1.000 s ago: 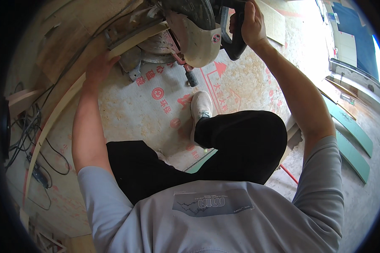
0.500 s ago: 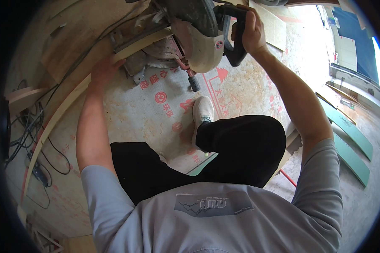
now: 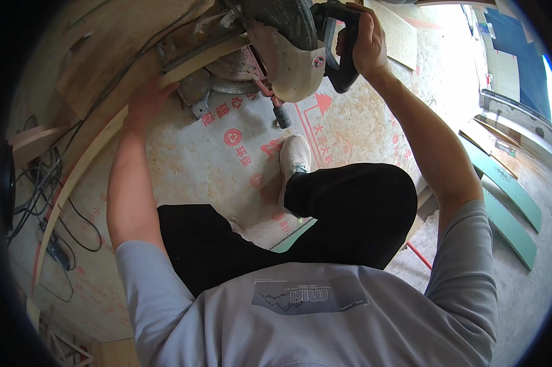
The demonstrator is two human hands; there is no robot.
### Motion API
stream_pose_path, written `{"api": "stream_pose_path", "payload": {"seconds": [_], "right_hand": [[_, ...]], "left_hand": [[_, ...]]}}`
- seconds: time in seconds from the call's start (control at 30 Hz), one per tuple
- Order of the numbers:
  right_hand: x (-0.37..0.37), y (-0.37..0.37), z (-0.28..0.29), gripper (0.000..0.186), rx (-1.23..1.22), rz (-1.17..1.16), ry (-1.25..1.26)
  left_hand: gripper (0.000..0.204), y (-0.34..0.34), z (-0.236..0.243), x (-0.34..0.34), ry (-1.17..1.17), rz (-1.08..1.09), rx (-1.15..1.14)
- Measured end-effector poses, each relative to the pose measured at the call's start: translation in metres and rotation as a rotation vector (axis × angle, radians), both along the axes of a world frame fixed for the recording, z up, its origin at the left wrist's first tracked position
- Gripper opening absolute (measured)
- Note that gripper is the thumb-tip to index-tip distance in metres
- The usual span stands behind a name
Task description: Cutting a wood strip with a miter saw and then applying a coating using a brush.
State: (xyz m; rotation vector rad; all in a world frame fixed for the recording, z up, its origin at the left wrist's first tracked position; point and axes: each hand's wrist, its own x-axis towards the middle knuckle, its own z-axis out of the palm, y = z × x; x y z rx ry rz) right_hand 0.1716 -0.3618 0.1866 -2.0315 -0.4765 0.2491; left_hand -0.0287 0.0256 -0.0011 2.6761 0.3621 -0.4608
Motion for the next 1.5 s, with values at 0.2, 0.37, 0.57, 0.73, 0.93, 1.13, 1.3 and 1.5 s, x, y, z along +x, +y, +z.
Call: {"api": "stream_pose_path", "payload": {"seconds": [0.2,0.37,0.57,0.73,0.93,1.13,1.3,1.5], "right_hand": [[0.001,-0.002,0.000,0.057,0.004,-0.004,0.006],[0.001,-0.003,-0.001,0.057,0.003,-0.001,0.011],[0.001,-0.003,0.000,0.056,0.016,-0.020,0.016],[0.011,0.000,0.012,0.055,-0.045,-0.009,0.022],[0.014,0.015,0.022,0.055,0.059,-0.097,0.101],[0.028,0.001,0.002,0.055,0.774,0.374,0.351],[0.008,0.004,0.016,0.056,-0.056,0.018,-0.001],[0.007,-0.003,0.001,0.058,-0.004,0.009,0.012]], "left_hand": [[0.063,-0.006,-0.003,0.002,-0.094,0.014,-0.007],[0.065,-0.007,-0.003,0.005,-0.062,0.034,0.029],[0.065,-0.013,0.003,0.009,-0.009,0.058,-0.002],[0.065,-0.009,-0.003,0.004,-0.065,0.043,0.012],[0.067,-0.002,0.001,-0.001,-0.003,0.035,-0.002],[0.068,0.001,-0.004,-0.001,0.005,0.030,0.013],[0.067,0.001,0.005,-0.002,0.057,0.022,-0.004],[0.070,0.006,-0.011,-0.009,-0.131,-0.001,0.025]]}}
